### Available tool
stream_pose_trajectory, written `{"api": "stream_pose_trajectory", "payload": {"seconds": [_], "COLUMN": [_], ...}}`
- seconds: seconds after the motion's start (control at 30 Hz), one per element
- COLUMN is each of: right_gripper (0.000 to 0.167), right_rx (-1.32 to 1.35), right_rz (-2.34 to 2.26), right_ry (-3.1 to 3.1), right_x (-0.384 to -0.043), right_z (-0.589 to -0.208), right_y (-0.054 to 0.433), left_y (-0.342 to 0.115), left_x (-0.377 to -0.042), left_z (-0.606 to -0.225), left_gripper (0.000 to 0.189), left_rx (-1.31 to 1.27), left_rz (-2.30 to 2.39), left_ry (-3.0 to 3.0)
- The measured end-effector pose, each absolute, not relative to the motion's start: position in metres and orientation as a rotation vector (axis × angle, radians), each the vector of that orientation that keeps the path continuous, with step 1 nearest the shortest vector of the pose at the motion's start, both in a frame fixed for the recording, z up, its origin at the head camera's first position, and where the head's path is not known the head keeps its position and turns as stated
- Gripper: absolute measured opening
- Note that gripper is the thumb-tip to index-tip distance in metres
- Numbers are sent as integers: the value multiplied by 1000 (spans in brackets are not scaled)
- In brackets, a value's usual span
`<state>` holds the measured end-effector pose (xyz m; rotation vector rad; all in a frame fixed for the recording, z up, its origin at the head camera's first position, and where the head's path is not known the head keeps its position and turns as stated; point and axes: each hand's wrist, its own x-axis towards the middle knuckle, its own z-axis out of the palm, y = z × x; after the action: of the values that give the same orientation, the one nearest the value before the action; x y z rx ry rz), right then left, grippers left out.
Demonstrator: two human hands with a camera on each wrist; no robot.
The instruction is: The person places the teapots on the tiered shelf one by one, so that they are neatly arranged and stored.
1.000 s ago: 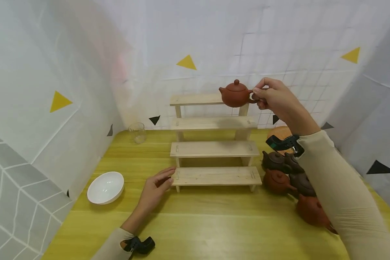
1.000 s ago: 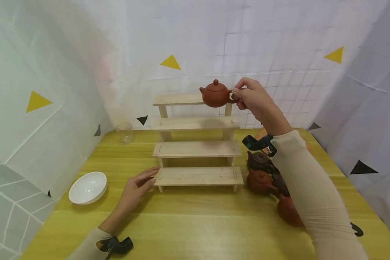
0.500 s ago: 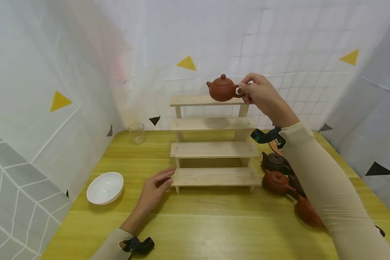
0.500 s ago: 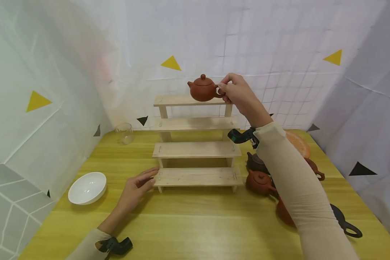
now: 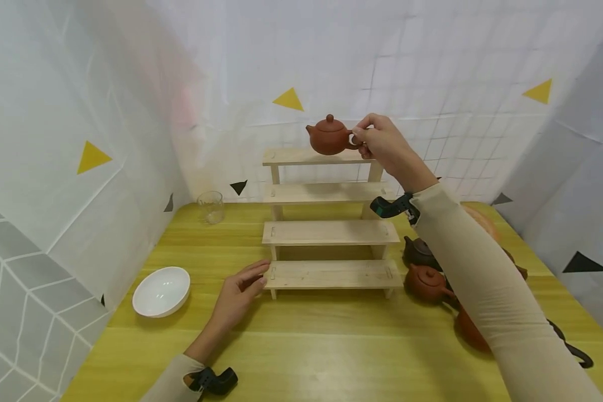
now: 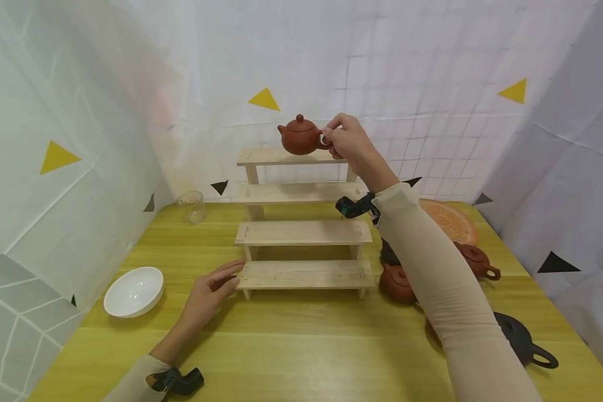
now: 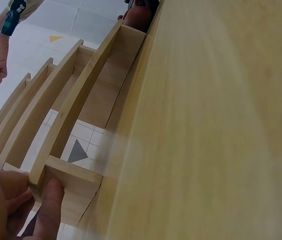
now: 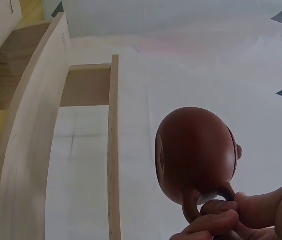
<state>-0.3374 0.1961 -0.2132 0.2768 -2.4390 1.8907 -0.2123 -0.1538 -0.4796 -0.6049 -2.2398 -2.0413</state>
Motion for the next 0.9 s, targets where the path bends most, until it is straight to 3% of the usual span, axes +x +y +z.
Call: {"api": "stream_pose_trajectory", "payload": {"seconds": [0.9], "right_gripper": [15], "right_rx": [291], "right_rz": [1904], "right_ry": [-2447], "right_x": [-361], "right_z": [-212], "right_y": [173], "left_y": [-158], "left_x": [-218], "left_z": [-484], "left_gripper": [35], "left_rx": [-587], "left_rz": [-2032], "left_ry": [-2254]}}
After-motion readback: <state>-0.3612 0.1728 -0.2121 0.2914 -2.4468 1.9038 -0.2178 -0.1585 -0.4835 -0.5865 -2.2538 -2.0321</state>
